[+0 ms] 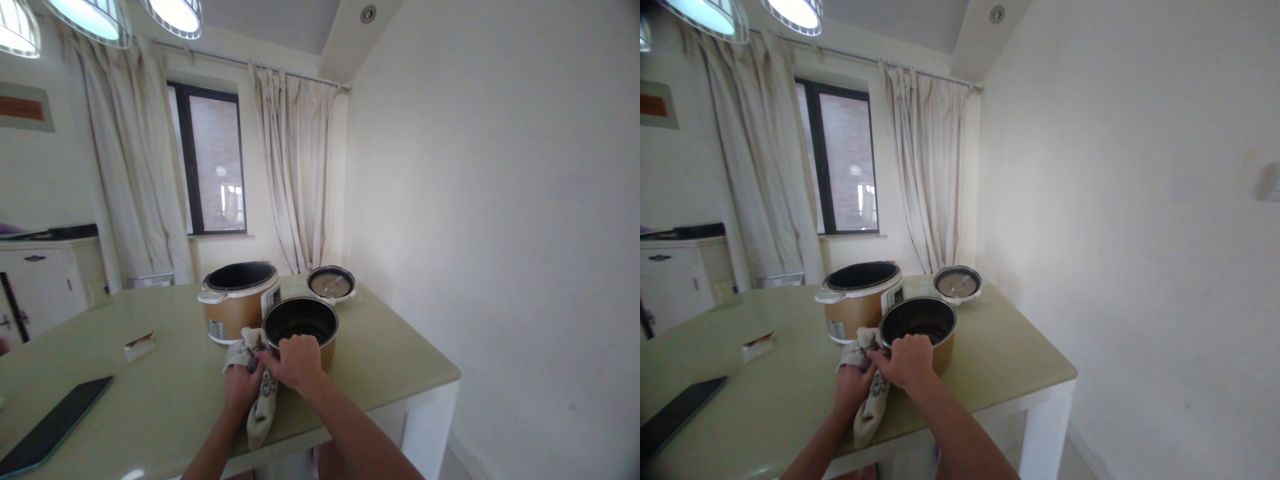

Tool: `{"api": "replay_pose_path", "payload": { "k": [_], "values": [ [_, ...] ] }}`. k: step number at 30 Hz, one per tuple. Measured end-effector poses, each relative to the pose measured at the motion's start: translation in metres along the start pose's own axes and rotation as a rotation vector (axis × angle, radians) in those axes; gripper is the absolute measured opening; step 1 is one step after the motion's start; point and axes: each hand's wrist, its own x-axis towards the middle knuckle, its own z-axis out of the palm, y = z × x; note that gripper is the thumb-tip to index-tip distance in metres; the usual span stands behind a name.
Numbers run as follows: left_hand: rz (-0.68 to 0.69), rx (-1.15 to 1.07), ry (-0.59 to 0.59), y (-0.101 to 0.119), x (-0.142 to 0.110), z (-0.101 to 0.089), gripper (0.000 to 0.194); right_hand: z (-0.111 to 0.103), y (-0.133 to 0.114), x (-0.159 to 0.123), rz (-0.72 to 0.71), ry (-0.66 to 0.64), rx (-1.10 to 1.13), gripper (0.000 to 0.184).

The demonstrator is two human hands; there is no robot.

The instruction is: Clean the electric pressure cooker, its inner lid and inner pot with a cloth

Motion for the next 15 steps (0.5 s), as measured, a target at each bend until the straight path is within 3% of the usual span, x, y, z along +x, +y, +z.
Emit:
{"api": "replay_pose_path", "payload": {
  "k": [3, 6, 10, 15],
  "values": [
    [0.193, 0.062, -0.114, 0.003, -0.009, 0.001, 0.039, 0.003, -0.003, 0.008, 0.035, 0.032, 0.018, 0.088],
    [0.257, 0.062, -0.094, 0.003, -0.010, 0.002, 0.038, 0.001, 0.005, 0.008, 0.005, 0.035, -0.001, 0.090],
    [0.170, 0.076, -0.011, -0.002, -0.002, 0.006, 0.039, -0.007, 0.033, 0.001, -0.122, -0.012, -0.049, 0.088],
    [-0.105, 0.143, -0.016, -0.008, 0.015, 0.007, 0.040, -0.015, 0.075, -0.016, -0.299, -0.044, -0.079, 0.077]
  ]
}}
